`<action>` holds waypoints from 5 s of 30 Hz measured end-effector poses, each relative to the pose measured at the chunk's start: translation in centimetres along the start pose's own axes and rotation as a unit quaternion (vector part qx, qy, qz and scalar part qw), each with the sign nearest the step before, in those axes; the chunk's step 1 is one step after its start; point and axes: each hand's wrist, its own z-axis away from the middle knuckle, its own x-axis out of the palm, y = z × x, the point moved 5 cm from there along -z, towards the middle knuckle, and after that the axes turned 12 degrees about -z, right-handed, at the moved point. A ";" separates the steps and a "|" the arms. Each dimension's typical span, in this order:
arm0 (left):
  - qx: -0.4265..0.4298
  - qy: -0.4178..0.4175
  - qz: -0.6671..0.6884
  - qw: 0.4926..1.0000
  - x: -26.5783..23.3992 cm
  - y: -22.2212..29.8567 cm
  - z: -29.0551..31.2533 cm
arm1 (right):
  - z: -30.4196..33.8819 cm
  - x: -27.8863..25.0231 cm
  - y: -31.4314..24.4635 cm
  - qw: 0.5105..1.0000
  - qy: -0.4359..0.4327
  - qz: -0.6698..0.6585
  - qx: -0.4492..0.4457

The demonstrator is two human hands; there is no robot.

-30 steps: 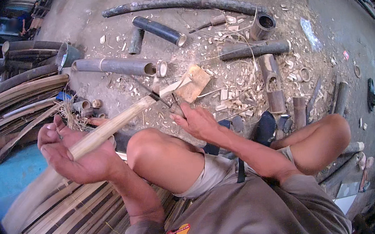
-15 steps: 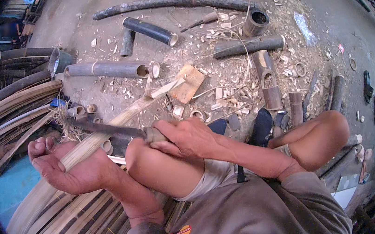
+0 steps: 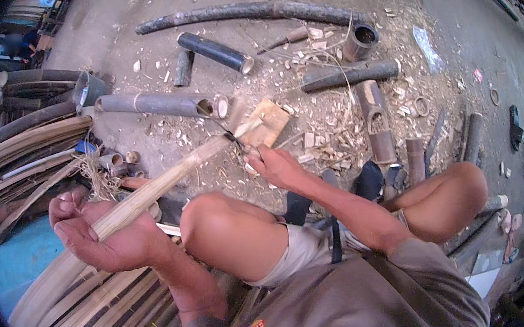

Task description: The person sits on the ground and uses a knife to shave and shape a thin bamboo strip. They repeatedly test the fit of the strip into a larger bamboo tube, adjusting the strip's dimensions until it fits.

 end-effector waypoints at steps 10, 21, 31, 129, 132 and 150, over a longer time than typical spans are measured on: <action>-0.017 -0.003 0.041 0.999 -1.2 -0.3 0.5 | 0.8 -0.5 1.0 0.998 -0.021 0.039 0.038; 0.019 0.018 0.008 1.000 -2.0 -0.8 -0.2 | 1.2 0.0 1.8 0.993 -0.039 0.045 0.099; 0.015 0.001 0.026 1.000 -2.2 -0.5 0.0 | -0.2 0.9 4.5 0.998 -0.023 0.057 0.034; -0.084 -0.015 0.043 0.995 -1.8 -1.0 0.7 | -1.9 -0.1 4.1 0.999 -0.030 0.040 -0.001; -0.082 -0.023 0.023 0.996 -1.9 -1.3 0.1 | -1.4 0.7 1.4 0.993 -0.073 0.067 -0.069; -0.068 0.066 -0.044 0.995 -2.4 -0.1 1.4 | -3.5 -0.4 10.7 0.997 -0.031 0.021 0.065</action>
